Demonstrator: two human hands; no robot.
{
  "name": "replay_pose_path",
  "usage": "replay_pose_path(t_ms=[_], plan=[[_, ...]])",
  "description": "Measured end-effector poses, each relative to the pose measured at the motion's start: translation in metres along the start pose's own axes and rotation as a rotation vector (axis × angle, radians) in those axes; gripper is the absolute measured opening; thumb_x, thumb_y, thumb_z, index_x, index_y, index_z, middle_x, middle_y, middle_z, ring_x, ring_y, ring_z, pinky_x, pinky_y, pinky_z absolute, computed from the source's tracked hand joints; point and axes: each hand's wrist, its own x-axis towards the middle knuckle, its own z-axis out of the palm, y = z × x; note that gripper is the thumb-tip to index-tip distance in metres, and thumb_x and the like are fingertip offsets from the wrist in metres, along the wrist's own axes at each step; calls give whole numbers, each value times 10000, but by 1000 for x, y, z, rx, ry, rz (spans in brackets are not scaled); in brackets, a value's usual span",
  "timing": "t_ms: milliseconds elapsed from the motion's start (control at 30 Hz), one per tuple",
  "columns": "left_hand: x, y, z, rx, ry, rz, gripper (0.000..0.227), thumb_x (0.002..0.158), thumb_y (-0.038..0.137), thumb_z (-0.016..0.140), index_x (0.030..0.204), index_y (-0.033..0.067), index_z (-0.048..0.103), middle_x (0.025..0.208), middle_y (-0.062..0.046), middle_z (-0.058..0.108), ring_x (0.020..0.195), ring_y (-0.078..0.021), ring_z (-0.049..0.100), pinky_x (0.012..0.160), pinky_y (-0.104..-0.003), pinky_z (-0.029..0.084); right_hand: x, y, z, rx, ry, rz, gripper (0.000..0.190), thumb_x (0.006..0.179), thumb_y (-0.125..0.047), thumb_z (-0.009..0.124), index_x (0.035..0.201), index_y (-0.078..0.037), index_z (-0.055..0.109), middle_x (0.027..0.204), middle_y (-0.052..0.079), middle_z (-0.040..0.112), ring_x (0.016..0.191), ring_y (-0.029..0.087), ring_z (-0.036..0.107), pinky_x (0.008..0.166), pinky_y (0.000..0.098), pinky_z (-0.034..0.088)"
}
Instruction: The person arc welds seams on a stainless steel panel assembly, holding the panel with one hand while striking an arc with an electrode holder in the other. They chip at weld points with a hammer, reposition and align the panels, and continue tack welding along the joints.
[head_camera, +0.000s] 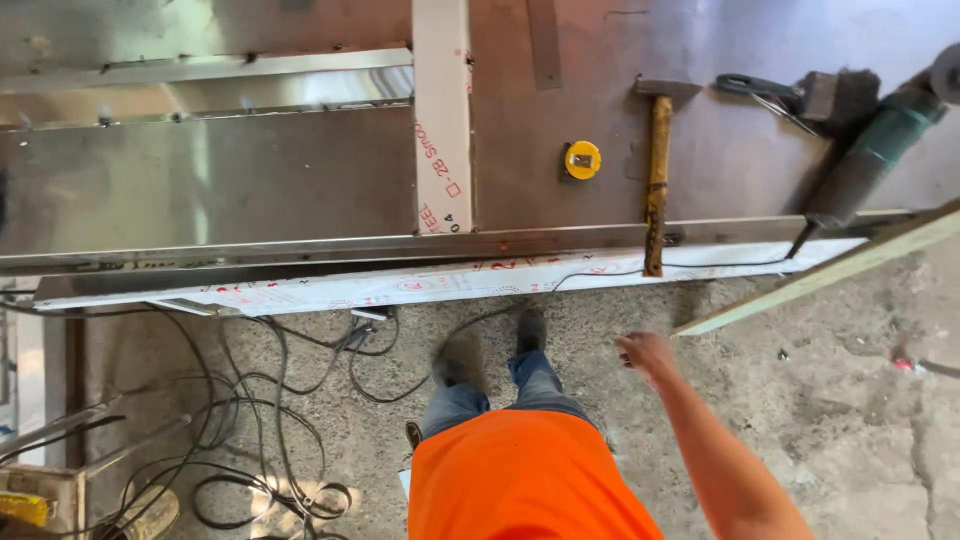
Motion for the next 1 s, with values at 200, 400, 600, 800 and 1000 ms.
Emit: replay_pose_path(t_ms=[200,400,600,800,1000], plan=[[-38,-25,21,-304,-26,-136,526,909,257,736,1394,104,604,893,-308,757,654,-305,685,571,-421,494,-10,57,27,-56,-85,158,301,876,-304,787,957,-17,748,811,96,697,668,213,677,599,379,587],[-54,55,-50,-929,-87,105,446,867,290,741,1250,67,693,853,-107,740,605,-170,683,511,-302,552,-38,82,47,-30,-65,141,325,905,-320,759,943,2,735,811,96,707,650,219,658,591,383,567],[-81,17,-37,-293,-12,383,498,935,498,715,833,19,801,749,-150,761,690,-247,706,694,-397,551,-92,113,69,-33,-47,86,230,889,-202,720,1035,-27,755,843,94,729,667,221,690,602,387,580],[-55,-151,95,-370,-371,56,451,964,428,708,897,-17,732,749,-135,739,640,-253,729,585,-428,573,-142,145,85,-97,-131,103,277,906,-220,698,1032,22,742,831,102,720,647,220,666,567,388,570],[-90,-207,117,-565,-448,-420,371,926,333,764,967,-28,690,762,-138,687,567,-250,662,465,-413,533,-125,72,75,-22,-65,-30,322,890,-241,749,1093,9,755,774,103,722,630,207,646,524,349,534]])
